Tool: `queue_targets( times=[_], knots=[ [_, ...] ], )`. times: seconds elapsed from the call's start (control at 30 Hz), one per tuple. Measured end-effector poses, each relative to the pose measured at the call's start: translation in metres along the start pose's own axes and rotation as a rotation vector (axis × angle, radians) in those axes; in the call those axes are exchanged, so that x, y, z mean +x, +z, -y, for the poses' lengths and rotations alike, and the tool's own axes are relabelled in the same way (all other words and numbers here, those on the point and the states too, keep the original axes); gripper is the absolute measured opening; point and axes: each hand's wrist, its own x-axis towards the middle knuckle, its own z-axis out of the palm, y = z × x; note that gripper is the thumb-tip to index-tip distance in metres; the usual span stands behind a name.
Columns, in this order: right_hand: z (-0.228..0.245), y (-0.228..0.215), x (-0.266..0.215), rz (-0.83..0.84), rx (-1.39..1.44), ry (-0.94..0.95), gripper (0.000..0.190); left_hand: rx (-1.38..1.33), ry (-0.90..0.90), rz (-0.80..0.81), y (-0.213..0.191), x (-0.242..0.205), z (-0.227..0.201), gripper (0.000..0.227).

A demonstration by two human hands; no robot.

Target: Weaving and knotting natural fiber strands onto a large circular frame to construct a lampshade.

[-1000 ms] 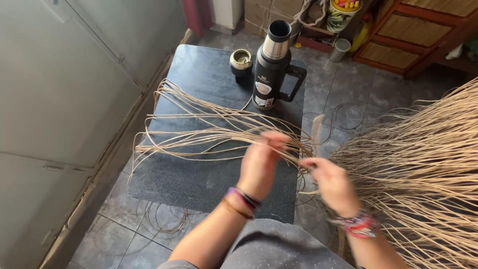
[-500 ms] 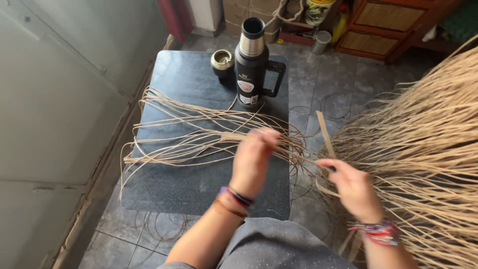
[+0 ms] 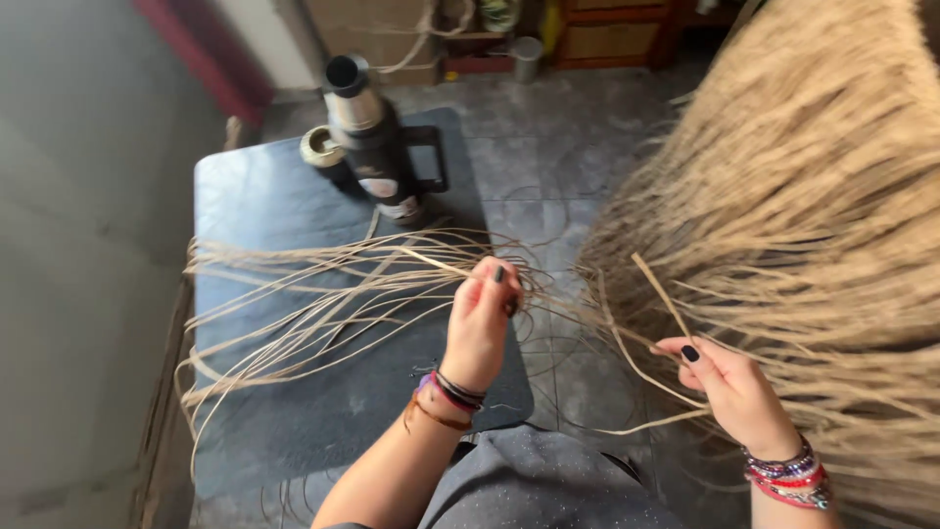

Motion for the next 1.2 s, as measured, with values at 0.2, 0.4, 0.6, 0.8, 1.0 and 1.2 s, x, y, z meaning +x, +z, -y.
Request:
queue_targets(
  times=[0.2, 0.4, 0.6, 0.8, 1.0, 1.2],
  knots=[
    [0.035, 0.000, -0.041, -0.142, 0.113, 0.153, 0.037, 0.490, -0.186, 0.716, 0.068, -0.035, 0.050, 0.016],
    [-0.052, -0.037, -0.120, -0.292, 0.248, 0.198, 0.037, 0.089, -0.114, 0.271, 0.095, -0.015, 0.056, 0.032],
    [-0.039, -0.052, -0.167, -0.332, 0.247, 0.188, 0.037, 0.057, -0.468, 0.783, 0.160, -0.084, 0.135, 0.035],
    [-0.080, -0.096, -0.254, -0.322, 0.254, 0.264, 0.040, -0.124, -0.295, 0.249, 0.205, -0.099, 0.155, 0.027],
    [-0.069, -0.116, -0.288, -0.291, 0.101, 0.117, 0.028, 0.262, -0.226, 0.863, 0.265, -0.189, 0.170, 0.047],
    [-0.096, -0.132, -0.328, -0.249, 0.114, 0.149, 0.037, 0.315, -0.102, 1.051, 0.293, -0.228, 0.178, 0.051]
  ],
)
